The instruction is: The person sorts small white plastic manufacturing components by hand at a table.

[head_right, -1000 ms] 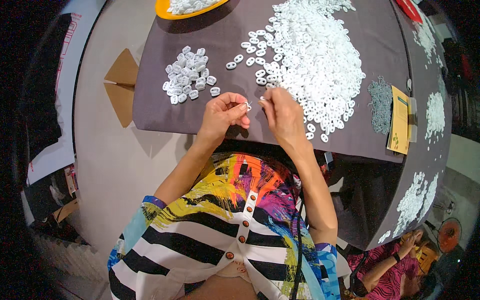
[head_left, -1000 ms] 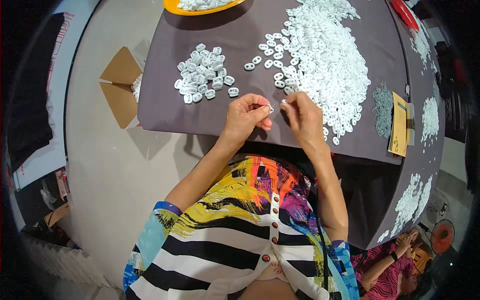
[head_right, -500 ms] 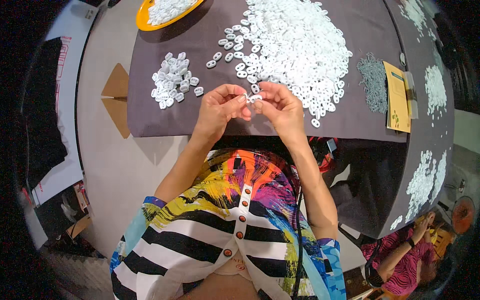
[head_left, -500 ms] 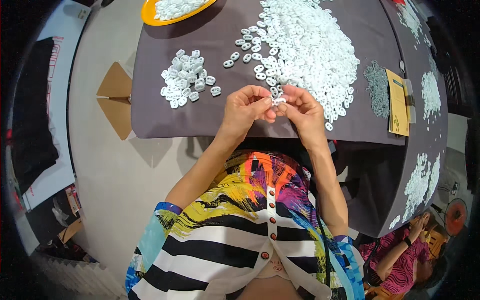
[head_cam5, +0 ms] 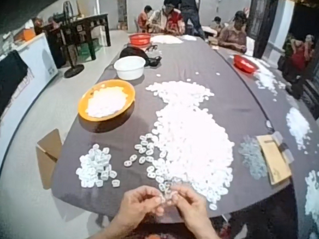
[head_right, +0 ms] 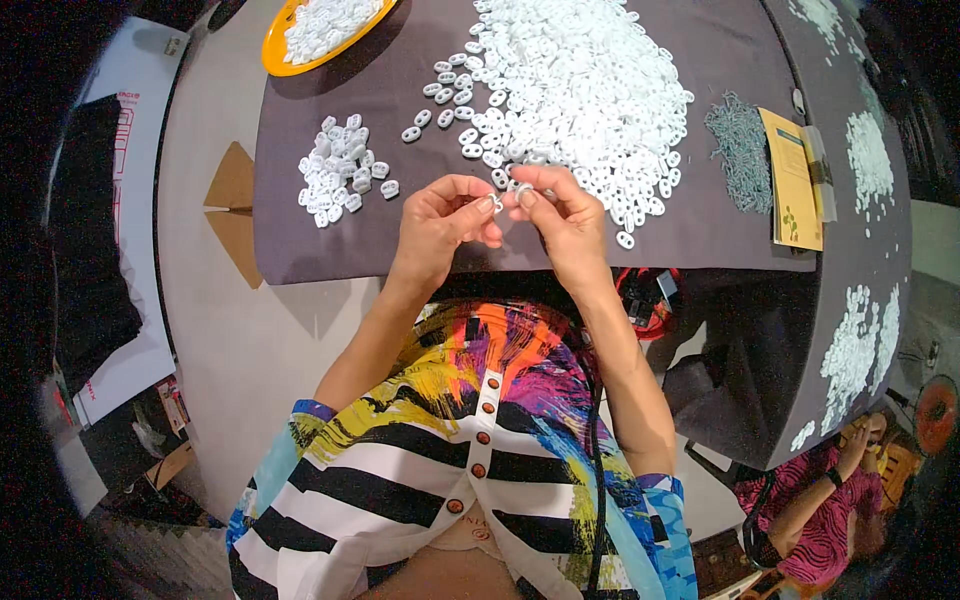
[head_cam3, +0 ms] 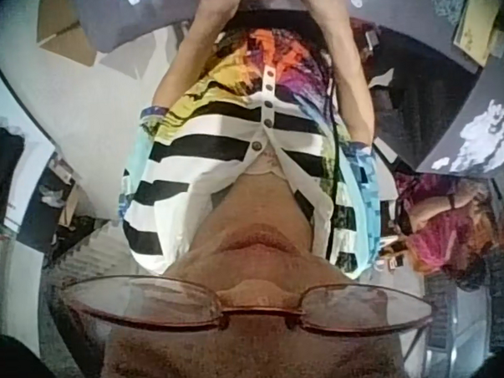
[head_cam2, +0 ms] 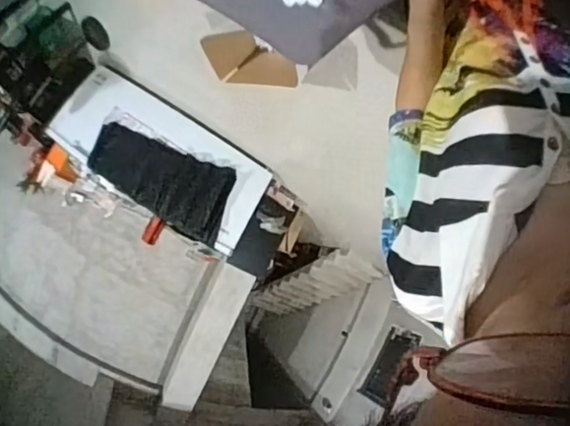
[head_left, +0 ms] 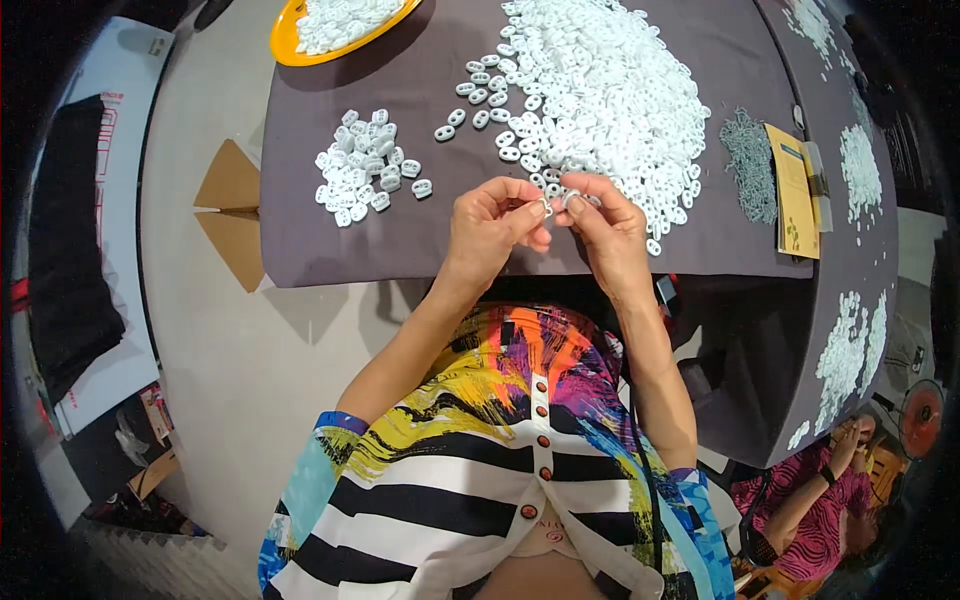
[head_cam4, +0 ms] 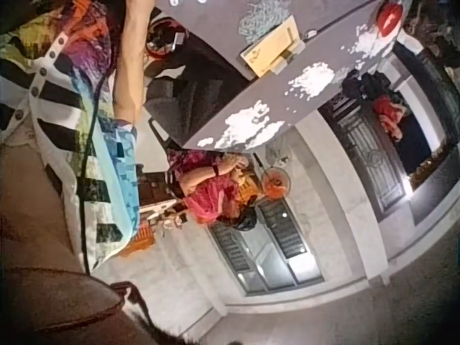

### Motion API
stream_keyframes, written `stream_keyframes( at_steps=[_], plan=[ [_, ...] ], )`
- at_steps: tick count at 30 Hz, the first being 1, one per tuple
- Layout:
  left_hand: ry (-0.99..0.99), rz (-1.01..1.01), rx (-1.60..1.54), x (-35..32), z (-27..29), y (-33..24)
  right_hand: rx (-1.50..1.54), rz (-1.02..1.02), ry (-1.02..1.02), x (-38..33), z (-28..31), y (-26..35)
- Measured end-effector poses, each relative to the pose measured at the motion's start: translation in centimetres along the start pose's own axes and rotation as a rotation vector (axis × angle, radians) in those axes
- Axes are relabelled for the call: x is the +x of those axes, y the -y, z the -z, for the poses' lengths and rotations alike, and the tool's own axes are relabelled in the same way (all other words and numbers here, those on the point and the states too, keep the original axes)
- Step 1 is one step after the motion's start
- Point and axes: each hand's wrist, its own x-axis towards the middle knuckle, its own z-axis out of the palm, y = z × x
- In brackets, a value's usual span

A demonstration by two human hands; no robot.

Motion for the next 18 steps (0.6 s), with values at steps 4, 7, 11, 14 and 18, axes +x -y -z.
stream_keyframes(
  at_steps=[4,7,11,14,18],
  plan=[
    [-0.008,-0.021,0.079,0.01,0.1,0.05,-0.062,0.06,-0.027,-0.14,-0.17,0.24],
    [-0.043,-0.04,0.08,-0.05,-0.04,0.11,-0.05,0.071,-0.074,-0.1,-0.22,0.47],
    [-0.049,-0.064,0.085,-0.12,-0.24,0.12,-0.086,0.06,-0.081,-0.15,-0.03,0.42],
    [-0.066,-0.064,0.125,-0.23,-0.32,0.12,-0.102,0.086,-0.062,-0.26,-0.2,0.39],
    [-0.062,-0.08,0.188,-0.32,-0.43,0.0,-0.146,0.082,-0.067,-0.24,-0.28,0.42]
  ],
)
